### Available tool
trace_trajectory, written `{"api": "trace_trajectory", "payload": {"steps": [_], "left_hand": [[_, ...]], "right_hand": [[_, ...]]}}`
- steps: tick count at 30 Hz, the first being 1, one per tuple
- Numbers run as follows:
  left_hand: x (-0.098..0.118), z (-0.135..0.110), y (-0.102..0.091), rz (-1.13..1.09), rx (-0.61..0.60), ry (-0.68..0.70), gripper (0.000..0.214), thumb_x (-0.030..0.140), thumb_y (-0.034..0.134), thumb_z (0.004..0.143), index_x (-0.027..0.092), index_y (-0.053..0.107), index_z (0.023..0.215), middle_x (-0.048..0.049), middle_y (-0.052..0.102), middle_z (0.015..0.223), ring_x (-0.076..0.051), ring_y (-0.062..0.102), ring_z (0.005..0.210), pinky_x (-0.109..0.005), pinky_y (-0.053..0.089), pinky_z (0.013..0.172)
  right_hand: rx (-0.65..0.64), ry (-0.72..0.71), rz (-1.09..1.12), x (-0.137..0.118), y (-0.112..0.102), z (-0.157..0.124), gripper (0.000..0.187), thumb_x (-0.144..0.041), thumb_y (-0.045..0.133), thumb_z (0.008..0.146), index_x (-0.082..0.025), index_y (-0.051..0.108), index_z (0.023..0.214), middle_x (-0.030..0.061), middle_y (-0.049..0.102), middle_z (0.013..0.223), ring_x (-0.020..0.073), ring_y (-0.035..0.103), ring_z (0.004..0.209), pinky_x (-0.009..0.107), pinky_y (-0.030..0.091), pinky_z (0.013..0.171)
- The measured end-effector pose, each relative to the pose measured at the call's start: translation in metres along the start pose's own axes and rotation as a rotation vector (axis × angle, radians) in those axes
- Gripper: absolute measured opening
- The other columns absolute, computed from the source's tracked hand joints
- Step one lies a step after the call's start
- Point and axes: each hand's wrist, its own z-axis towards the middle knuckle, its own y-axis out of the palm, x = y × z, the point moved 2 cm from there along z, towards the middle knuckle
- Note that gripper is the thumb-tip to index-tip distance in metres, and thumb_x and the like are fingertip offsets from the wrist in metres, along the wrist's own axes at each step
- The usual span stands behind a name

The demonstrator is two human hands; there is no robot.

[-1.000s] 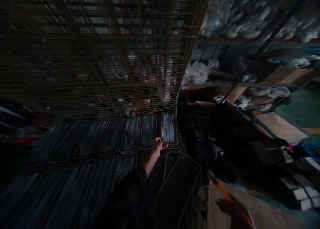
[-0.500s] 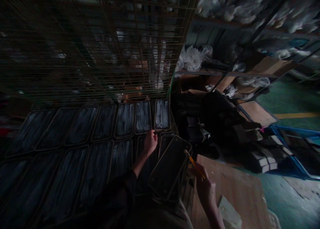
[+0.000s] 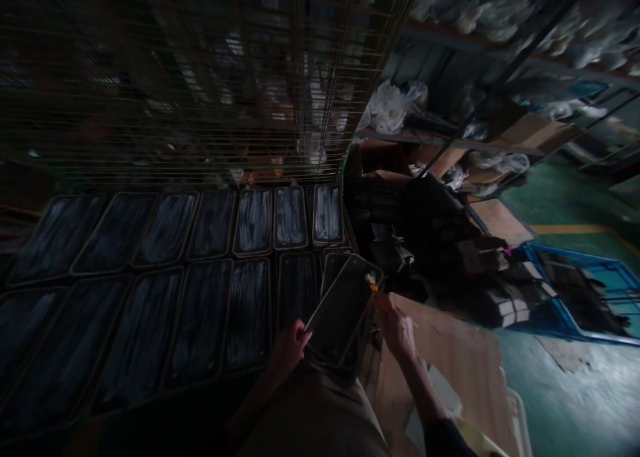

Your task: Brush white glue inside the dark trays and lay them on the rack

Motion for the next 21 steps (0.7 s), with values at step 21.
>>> {"api": "trace_trajectory", "payload": {"steps": [21], "left_hand": [[-0.008, -0.004, 0.007, -0.421, -0.129, -0.067, 0.038, 0.054, 0.067, 0.079, 0.023, 0.046, 0.081, 0.0086, 0.057, 0.052, -0.013, 0.058, 0.036, -0.018, 0.039, 0.032]], "right_hand": [[-0.350, 0.275, 0.667, -0.057, 0.022, -0.088, 0.048, -0.060, 0.044, 0.100, -0.018, 0.067, 0.107, 0.0054, 0.073, 0.071, 0.0207, 0.072, 0.061, 0.029, 0.058, 0.058]]}}
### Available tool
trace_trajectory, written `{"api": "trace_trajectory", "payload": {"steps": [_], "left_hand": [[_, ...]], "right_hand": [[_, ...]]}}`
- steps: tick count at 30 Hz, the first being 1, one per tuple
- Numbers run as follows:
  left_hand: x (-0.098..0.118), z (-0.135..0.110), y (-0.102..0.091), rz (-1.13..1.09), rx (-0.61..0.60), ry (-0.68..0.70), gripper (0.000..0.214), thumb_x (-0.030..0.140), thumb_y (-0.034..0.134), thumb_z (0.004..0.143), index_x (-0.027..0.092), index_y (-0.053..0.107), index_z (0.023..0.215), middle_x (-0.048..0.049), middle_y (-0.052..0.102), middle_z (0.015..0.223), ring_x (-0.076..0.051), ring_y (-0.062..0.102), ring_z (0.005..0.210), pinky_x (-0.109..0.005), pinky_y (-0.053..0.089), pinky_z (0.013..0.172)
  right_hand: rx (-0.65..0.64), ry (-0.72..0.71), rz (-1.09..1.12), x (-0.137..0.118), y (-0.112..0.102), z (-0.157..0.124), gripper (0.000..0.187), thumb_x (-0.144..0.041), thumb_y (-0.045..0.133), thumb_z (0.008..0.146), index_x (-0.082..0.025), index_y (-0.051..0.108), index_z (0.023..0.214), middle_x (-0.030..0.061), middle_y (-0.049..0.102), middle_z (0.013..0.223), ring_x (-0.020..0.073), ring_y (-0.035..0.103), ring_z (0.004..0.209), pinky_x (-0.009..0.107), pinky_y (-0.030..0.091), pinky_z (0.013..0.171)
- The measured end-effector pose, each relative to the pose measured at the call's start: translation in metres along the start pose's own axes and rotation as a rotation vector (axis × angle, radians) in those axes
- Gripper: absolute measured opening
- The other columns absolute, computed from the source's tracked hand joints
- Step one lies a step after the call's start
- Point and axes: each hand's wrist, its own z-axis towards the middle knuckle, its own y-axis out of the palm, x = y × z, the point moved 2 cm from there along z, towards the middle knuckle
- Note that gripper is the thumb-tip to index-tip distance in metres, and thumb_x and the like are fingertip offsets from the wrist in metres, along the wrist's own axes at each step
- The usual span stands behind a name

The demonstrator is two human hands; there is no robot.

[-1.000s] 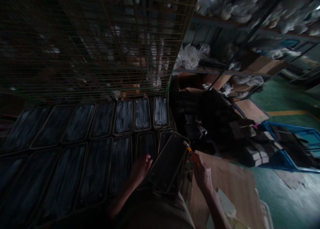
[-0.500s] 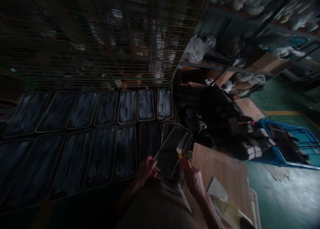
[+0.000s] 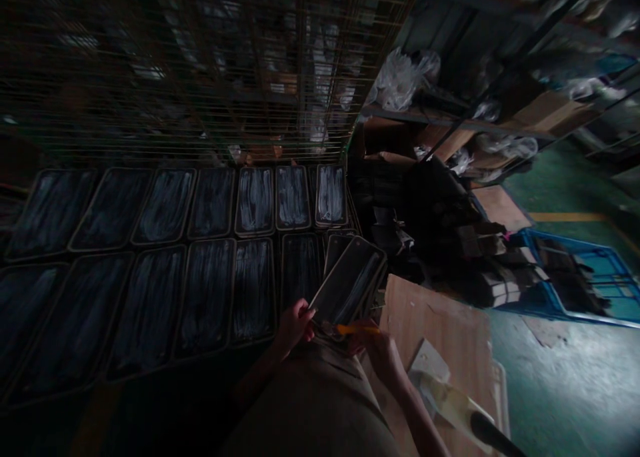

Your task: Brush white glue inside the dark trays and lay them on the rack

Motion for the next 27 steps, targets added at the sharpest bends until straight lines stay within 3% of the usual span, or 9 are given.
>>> {"api": "trace_trajectory", "payload": {"steps": [3, 7, 11, 16, 20, 23, 27], "left_hand": [[0.000, 0.001, 0.000, 0.045, -0.022, 0.008, 0.035, 0.053, 0.065, 0.081, 0.023, 0.048, 0.082, 0.0086, 0.057, 0.053, -0.011, 0.057, 0.035, -0.017, 0.037, 0.032], [-0.001, 0.004, -0.001, 0.058, -0.031, 0.022, 0.037, 0.054, 0.066, 0.080, 0.023, 0.047, 0.081, 0.0092, 0.056, 0.053, -0.010, 0.055, 0.034, -0.016, 0.036, 0.031], [-0.002, 0.004, -0.001, 0.032, -0.023, 0.026, 0.040, 0.056, 0.068, 0.077, 0.022, 0.047, 0.081, 0.0093, 0.055, 0.052, -0.011, 0.056, 0.034, -0.017, 0.038, 0.031], [-0.005, 0.003, -0.003, -0.002, 0.012, -0.005, 0.038, 0.056, 0.066, 0.079, 0.022, 0.050, 0.084, 0.0079, 0.057, 0.053, -0.013, 0.060, 0.038, -0.018, 0.042, 0.033], [-0.006, 0.004, -0.003, -0.035, 0.005, -0.029, 0.036, 0.055, 0.064, 0.081, 0.022, 0.051, 0.085, 0.0082, 0.056, 0.050, -0.013, 0.059, 0.037, -0.018, 0.041, 0.033], [-0.007, 0.004, -0.003, -0.073, 0.008, -0.023, 0.040, 0.058, 0.068, 0.078, 0.021, 0.051, 0.085, 0.0089, 0.055, 0.051, -0.013, 0.058, 0.036, -0.018, 0.040, 0.032], [-0.007, 0.003, -0.003, -0.109, 0.005, -0.001, 0.044, 0.059, 0.070, 0.075, 0.020, 0.053, 0.087, 0.0085, 0.056, 0.054, -0.013, 0.059, 0.036, -0.018, 0.041, 0.032]], "right_hand": [[0.146, -0.042, 0.003, 0.003, -0.025, 0.038, 0.051, -0.066, 0.050, 0.096, -0.018, 0.068, 0.102, 0.0055, 0.073, 0.070, 0.0215, 0.072, 0.060, 0.031, 0.059, 0.057], [0.404, -0.140, -0.150, 0.003, -0.065, 0.083, 0.050, -0.065, 0.048, 0.096, -0.019, 0.067, 0.103, 0.0052, 0.074, 0.073, 0.0215, 0.073, 0.064, 0.032, 0.060, 0.061], [0.536, -0.223, -0.321, -0.002, -0.081, 0.109, 0.047, -0.055, 0.042, 0.100, -0.018, 0.064, 0.119, 0.0065, 0.076, 0.083, 0.0238, 0.075, 0.075, 0.032, 0.059, 0.065], [0.489, -0.325, -0.404, -0.011, -0.061, 0.125, 0.041, -0.047, 0.042, 0.101, -0.019, 0.067, 0.119, 0.0092, 0.076, 0.091, 0.0245, 0.075, 0.084, 0.034, 0.059, 0.075], [0.297, -0.356, -0.454, -0.009, -0.038, 0.114, 0.035, -0.039, 0.044, 0.100, -0.020, 0.068, 0.117, 0.0079, 0.076, 0.088, 0.0231, 0.075, 0.083, 0.032, 0.059, 0.075], [0.158, -0.328, -0.381, -0.008, -0.034, 0.101, 0.032, -0.036, 0.044, 0.101, -0.022, 0.065, 0.121, 0.0036, 0.075, 0.085, 0.0201, 0.074, 0.075, 0.030, 0.059, 0.069], [0.296, -0.295, -0.298, -0.018, -0.051, 0.112, 0.035, -0.041, 0.041, 0.103, -0.023, 0.064, 0.123, 0.0045, 0.076, 0.090, 0.0205, 0.075, 0.077, 0.031, 0.061, 0.071]]}}
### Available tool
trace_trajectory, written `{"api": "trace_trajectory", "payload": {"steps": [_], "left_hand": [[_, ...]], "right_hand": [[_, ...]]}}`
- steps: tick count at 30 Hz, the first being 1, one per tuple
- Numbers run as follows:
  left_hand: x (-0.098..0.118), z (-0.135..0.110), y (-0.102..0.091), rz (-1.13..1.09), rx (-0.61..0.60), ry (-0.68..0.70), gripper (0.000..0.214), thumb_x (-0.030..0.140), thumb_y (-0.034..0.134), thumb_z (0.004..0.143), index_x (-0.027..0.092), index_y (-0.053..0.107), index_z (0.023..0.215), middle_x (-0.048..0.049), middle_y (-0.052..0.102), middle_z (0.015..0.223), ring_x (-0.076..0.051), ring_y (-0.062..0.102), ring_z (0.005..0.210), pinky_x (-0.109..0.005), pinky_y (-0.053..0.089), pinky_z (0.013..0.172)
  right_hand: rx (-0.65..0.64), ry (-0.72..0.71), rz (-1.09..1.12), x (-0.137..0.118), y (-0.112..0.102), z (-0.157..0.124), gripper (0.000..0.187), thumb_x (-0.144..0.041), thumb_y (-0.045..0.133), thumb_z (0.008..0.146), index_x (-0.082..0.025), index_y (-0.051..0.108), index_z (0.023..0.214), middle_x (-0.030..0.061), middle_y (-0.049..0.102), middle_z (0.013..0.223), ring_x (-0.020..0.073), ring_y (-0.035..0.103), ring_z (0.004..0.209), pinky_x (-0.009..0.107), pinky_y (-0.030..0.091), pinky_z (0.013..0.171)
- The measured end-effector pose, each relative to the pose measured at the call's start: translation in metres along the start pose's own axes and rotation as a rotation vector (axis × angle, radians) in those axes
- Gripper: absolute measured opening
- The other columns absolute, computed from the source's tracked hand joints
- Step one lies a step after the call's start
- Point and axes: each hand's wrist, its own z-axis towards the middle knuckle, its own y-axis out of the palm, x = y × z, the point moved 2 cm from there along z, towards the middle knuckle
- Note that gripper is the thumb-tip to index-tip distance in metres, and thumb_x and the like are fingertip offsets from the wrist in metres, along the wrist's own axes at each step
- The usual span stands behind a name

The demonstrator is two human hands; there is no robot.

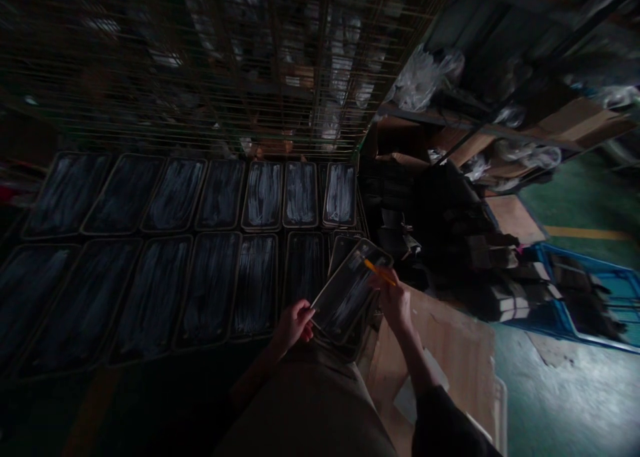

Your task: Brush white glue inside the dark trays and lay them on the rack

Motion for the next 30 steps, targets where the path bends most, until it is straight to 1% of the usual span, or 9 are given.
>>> {"api": "trace_trajectory", "payload": {"steps": [2, 5, 7, 12, 15, 18, 21, 24, 30], "left_hand": [[0.002, -0.001, 0.000, 0.012, 0.007, -0.022, 0.041, 0.056, 0.069, 0.078, 0.020, 0.055, 0.088, 0.0081, 0.057, 0.054, -0.013, 0.060, 0.037, -0.018, 0.041, 0.033], [0.006, -0.002, -0.001, 0.038, 0.019, -0.071, 0.032, 0.048, 0.065, 0.083, 0.019, 0.056, 0.091, 0.0078, 0.057, 0.055, -0.012, 0.060, 0.038, -0.017, 0.042, 0.034], [0.008, -0.002, -0.001, 0.051, 0.020, -0.089, 0.025, 0.043, 0.062, 0.086, 0.019, 0.057, 0.093, 0.0074, 0.057, 0.055, -0.012, 0.060, 0.039, -0.017, 0.041, 0.035], [0.012, -0.003, -0.002, 0.074, 0.009, -0.076, 0.020, 0.038, 0.058, 0.087, 0.018, 0.057, 0.091, 0.0063, 0.058, 0.055, -0.012, 0.061, 0.040, -0.017, 0.042, 0.037], [0.013, -0.005, -0.003, 0.064, -0.018, -0.060, 0.024, 0.042, 0.057, 0.087, 0.019, 0.057, 0.086, 0.0054, 0.059, 0.056, -0.012, 0.061, 0.041, -0.018, 0.043, 0.038], [0.012, -0.007, -0.004, 0.047, -0.022, -0.047, 0.027, 0.046, 0.057, 0.085, 0.019, 0.056, 0.086, 0.0051, 0.059, 0.055, -0.012, 0.061, 0.041, -0.019, 0.043, 0.038], [0.010, -0.007, -0.004, 0.071, -0.033, -0.049, 0.028, 0.047, 0.058, 0.084, 0.019, 0.056, 0.085, 0.0048, 0.060, 0.057, -0.012, 0.061, 0.041, -0.018, 0.043, 0.038], [0.008, -0.005, -0.003, 0.084, -0.034, -0.043, 0.028, 0.047, 0.059, 0.084, 0.019, 0.056, 0.084, 0.0057, 0.058, 0.056, -0.012, 0.060, 0.041, -0.018, 0.042, 0.038], [0.010, -0.004, -0.001, 0.114, -0.018, -0.011, 0.028, 0.047, 0.060, 0.085, 0.019, 0.058, 0.089, 0.0061, 0.058, 0.057, -0.012, 0.059, 0.039, -0.019, 0.041, 0.036]], "right_hand": [[0.065, -0.015, -0.054, 0.000, -0.002, 0.013, 0.038, -0.044, 0.041, 0.102, -0.022, 0.064, 0.122, 0.0072, 0.077, 0.094, 0.0223, 0.075, 0.080, 0.034, 0.060, 0.073], [0.016, -0.055, -0.147, 0.000, 0.007, 0.012, 0.037, -0.044, 0.042, 0.101, -0.021, 0.066, 0.120, 0.0081, 0.076, 0.091, 0.0231, 0.074, 0.078, 0.033, 0.058, 0.069], [-0.057, -0.078, -0.160, -0.005, 0.020, -0.009, 0.034, -0.039, 0.043, 0.102, -0.020, 0.066, 0.119, 0.0069, 0.076, 0.088, 0.0216, 0.073, 0.075, 0.030, 0.056, 0.065], [-0.214, -0.080, -0.054, -0.029, 0.052, -0.090, 0.029, -0.031, 0.043, 0.103, -0.021, 0.065, 0.119, 0.0044, 0.074, 0.085, 0.0175, 0.072, 0.071, 0.025, 0.055, 0.062], [-0.259, 0.016, 0.041, -0.038, 0.060, -0.127, 0.029, -0.035, 0.043, 0.104, -0.022, 0.065, 0.118, 0.0041, 0.074, 0.085, 0.0181, 0.073, 0.073, 0.025, 0.057, 0.064], [-0.267, 0.148, 0.149, -0.037, 0.061, -0.145, 0.035, -0.043, 0.041, 0.105, -0.021, 0.065, 0.116, 0.0056, 0.074, 0.085, 0.0196, 0.073, 0.073, 0.028, 0.059, 0.066], [-0.217, 0.268, 0.264, -0.026, 0.054, -0.140, 0.042, -0.052, 0.043, 0.103, -0.018, 0.066, 0.115, 0.0062, 0.074, 0.081, 0.0215, 0.073, 0.070, 0.030, 0.061, 0.063], [-0.061, 0.321, 0.316, -0.008, 0.039, -0.113, 0.049, -0.060, 0.046, 0.100, -0.017, 0.067, 0.110, 0.0058, 0.074, 0.075, 0.0224, 0.073, 0.064, 0.033, 0.062, 0.060], [0.223, 0.189, 0.081, 0.018, 0.005, -0.038, 0.050, -0.060, 0.046, 0.099, -0.017, 0.069, 0.111, 0.0073, 0.076, 0.081, 0.0228, 0.074, 0.070, 0.032, 0.059, 0.066]]}}
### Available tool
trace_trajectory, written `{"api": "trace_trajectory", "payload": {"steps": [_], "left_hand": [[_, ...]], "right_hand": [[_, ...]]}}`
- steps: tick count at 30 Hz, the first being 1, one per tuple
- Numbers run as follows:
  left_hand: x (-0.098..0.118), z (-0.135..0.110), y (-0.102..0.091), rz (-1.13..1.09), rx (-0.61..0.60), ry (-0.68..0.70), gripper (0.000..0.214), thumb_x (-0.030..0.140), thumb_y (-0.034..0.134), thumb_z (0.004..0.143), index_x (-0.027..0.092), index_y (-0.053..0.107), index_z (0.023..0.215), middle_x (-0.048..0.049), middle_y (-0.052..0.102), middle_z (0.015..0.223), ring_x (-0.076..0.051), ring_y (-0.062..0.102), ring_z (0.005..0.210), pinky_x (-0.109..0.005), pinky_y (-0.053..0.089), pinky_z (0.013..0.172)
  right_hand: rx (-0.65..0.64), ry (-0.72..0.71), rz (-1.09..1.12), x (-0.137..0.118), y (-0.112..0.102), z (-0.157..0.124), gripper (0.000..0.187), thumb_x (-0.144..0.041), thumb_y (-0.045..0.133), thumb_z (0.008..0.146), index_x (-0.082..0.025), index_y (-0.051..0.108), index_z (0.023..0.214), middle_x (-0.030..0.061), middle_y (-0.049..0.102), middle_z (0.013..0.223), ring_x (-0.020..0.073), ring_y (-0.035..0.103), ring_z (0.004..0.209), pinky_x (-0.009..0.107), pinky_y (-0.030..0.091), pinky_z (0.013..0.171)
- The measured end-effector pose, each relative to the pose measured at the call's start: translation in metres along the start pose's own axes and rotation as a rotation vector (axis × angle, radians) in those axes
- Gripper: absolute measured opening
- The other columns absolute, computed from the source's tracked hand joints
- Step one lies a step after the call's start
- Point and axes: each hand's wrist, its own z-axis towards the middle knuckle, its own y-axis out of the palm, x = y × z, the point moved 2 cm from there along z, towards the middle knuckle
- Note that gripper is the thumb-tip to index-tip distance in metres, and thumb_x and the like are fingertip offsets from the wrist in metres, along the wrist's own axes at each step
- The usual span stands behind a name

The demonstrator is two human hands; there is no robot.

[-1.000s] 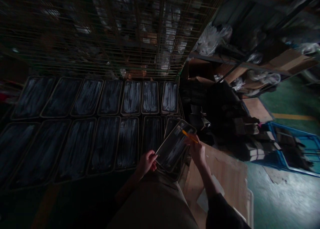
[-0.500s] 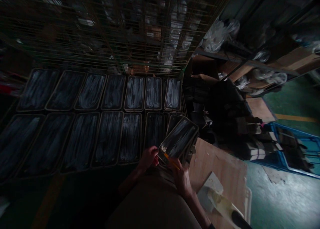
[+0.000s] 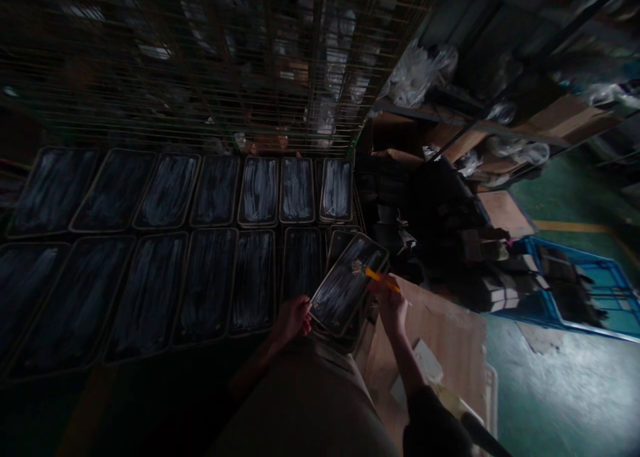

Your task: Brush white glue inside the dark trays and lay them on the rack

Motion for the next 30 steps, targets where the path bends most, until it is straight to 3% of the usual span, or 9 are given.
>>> {"api": "trace_trajectory", "payload": {"steps": [5, 9, 12, 15, 20, 23, 27, 30], "left_hand": [[0.000, -0.001, 0.001, 0.016, 0.021, -0.046, 0.024, 0.044, 0.060, 0.086, 0.020, 0.058, 0.087, 0.0068, 0.057, 0.056, -0.011, 0.059, 0.039, -0.017, 0.041, 0.037], [-0.003, -0.001, 0.001, -0.010, 0.028, -0.033, 0.026, 0.045, 0.060, 0.086, 0.019, 0.058, 0.090, 0.0067, 0.058, 0.055, -0.012, 0.062, 0.041, -0.018, 0.042, 0.038], [-0.004, -0.002, 0.001, -0.018, 0.018, -0.021, 0.027, 0.046, 0.059, 0.087, 0.020, 0.058, 0.091, 0.0062, 0.059, 0.052, -0.013, 0.062, 0.042, -0.018, 0.044, 0.039], [-0.001, -0.002, 0.002, -0.030, 0.003, -0.054, 0.025, 0.044, 0.057, 0.087, 0.020, 0.057, 0.092, 0.0057, 0.059, 0.051, -0.015, 0.064, 0.043, -0.019, 0.045, 0.041], [0.005, -0.005, 0.000, -0.102, -0.017, -0.055, 0.029, 0.048, 0.062, 0.083, 0.020, 0.056, 0.090, 0.0039, 0.062, 0.055, -0.017, 0.067, 0.048, -0.021, 0.048, 0.043], [0.006, -0.006, 0.000, -0.140, -0.039, -0.059, 0.033, 0.049, 0.065, 0.081, 0.019, 0.055, 0.089, 0.0032, 0.063, 0.058, -0.017, 0.067, 0.048, -0.022, 0.049, 0.042], [0.007, -0.006, -0.002, -0.109, -0.016, -0.053, 0.031, 0.046, 0.065, 0.081, 0.018, 0.056, 0.091, 0.0034, 0.063, 0.064, -0.014, 0.065, 0.046, -0.020, 0.047, 0.040], [0.007, -0.006, -0.002, -0.064, -0.010, -0.027, 0.028, 0.044, 0.064, 0.082, 0.018, 0.056, 0.093, 0.0048, 0.060, 0.061, -0.013, 0.064, 0.045, -0.019, 0.044, 0.038]], "right_hand": [[0.050, -0.156, -0.215, -0.002, -0.001, 0.037, 0.043, -0.047, 0.039, 0.102, -0.018, 0.068, 0.116, 0.0079, 0.077, 0.090, 0.0230, 0.075, 0.084, 0.029, 0.056, 0.068], [-0.038, -0.271, -0.337, -0.008, 0.005, 0.036, 0.039, -0.037, 0.038, 0.101, -0.020, 0.067, 0.120, 0.0087, 0.076, 0.094, 0.0233, 0.073, 0.088, 0.031, 0.057, 0.071], [-0.183, -0.301, -0.344, -0.011, 0.008, 0.012, 0.038, -0.032, 0.039, 0.100, -0.020, 0.068, 0.121, 0.0105, 0.075, 0.101, 0.0236, 0.073, 0.086, 0.031, 0.057, 0.069], [-0.353, -0.307, -0.293, -0.011, 0.009, -0.032, 0.035, -0.031, 0.041, 0.100, -0.022, 0.067, 0.122, 0.0094, 0.075, 0.103, 0.0230, 0.074, 0.084, 0.032, 0.058, 0.070], [-0.549, -0.138, -0.150, -0.019, 0.001, -0.098, 0.031, -0.036, 0.046, 0.102, -0.024, 0.066, 0.122, 0.0051, 0.075, 0.088, 0.0212, 0.073, 0.074, 0.030, 0.058, 0.066], [-0.531, 0.007, -0.026, -0.027, -0.007, -0.108, 0.029, -0.040, 0.046, 0.103, -0.024, 0.066, 0.117, 0.0029, 0.075, 0.082, 0.0206, 0.074, 0.073, 0.029, 0.059, 0.067], [-0.366, 0.065, 0.041, -0.028, -0.008, -0.107, 0.033, -0.046, 0.046, 0.103, -0.022, 0.065, 0.115, 0.0043, 0.076, 0.082, 0.0216, 0.074, 0.074, 0.030, 0.060, 0.070], [-0.395, 0.093, 0.047, -0.021, -0.001, -0.121, 0.036, -0.049, 0.047, 0.102, -0.022, 0.066, 0.116, 0.0048, 0.076, 0.082, 0.0222, 0.074, 0.074, 0.031, 0.060, 0.069]]}}
